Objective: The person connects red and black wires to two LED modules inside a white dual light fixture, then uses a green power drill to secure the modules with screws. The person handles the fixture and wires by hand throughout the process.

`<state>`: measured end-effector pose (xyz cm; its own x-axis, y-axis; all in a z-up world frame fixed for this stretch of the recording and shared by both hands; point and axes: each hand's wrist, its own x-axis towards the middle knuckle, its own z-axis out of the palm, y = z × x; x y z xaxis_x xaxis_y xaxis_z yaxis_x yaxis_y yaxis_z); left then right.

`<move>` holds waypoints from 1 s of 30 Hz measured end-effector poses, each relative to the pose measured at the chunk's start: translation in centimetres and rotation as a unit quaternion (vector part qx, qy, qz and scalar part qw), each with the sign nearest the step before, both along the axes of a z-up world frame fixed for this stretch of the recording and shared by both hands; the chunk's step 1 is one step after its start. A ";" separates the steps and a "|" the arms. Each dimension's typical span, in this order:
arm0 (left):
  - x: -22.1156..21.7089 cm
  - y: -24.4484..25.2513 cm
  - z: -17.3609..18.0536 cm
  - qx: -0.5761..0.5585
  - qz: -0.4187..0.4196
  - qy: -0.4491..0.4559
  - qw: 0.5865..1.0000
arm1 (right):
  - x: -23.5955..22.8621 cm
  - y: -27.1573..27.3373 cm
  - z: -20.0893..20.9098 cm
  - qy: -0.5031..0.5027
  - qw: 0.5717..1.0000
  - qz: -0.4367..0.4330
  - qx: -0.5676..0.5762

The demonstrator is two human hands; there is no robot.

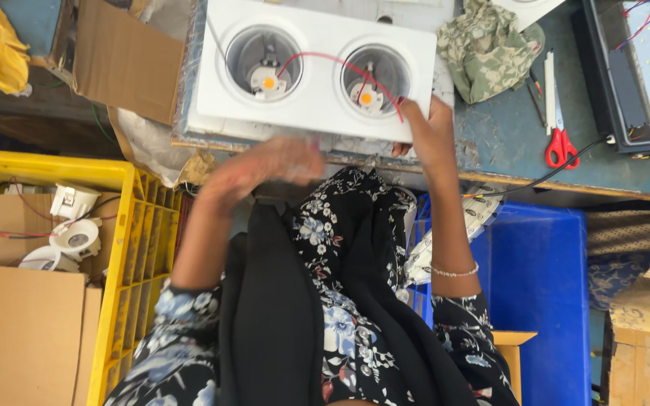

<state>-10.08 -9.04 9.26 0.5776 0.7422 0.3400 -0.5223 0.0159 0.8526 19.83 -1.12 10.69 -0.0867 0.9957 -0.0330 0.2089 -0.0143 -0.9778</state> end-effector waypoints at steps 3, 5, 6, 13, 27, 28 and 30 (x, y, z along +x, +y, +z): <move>-1.0 0.0 2.8 -0.085 0.063 0.247 0.963 | 0.0 0.1 0.0 -0.029 1.000 0.004 0.002; -1.1 1.3 4.7 -0.017 0.247 0.467 0.849 | 0.0 0.3 -0.2 -0.085 0.996 -0.005 0.009; -0.5 2.4 5.4 0.131 0.301 0.410 0.851 | 0.0 0.4 -0.2 -0.116 0.991 -0.006 0.058; 8.4 13.3 2.5 0.341 0.388 0.516 0.683 | 0.3 1.3 0.2 -0.333 0.911 -0.013 0.242; 11.3 16.8 -2.1 0.357 0.344 0.608 0.620 | -0.5 3.0 0.4 -0.316 0.897 0.055 0.304; 11.4 16.7 -1.8 0.347 0.322 0.633 0.612 | -0.3 2.9 0.1 -0.314 0.899 0.055 0.301; 11.6 16.5 -1.2 0.346 0.302 0.667 0.587 | 0.0 3.0 -0.4 -0.326 0.894 0.060 0.303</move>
<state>1.51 7.42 8.01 0.3754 0.8993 0.2244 0.8845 -0.4199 0.2034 19.85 1.85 10.28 -0.3523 0.8331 0.4265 0.7018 0.5367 -0.4685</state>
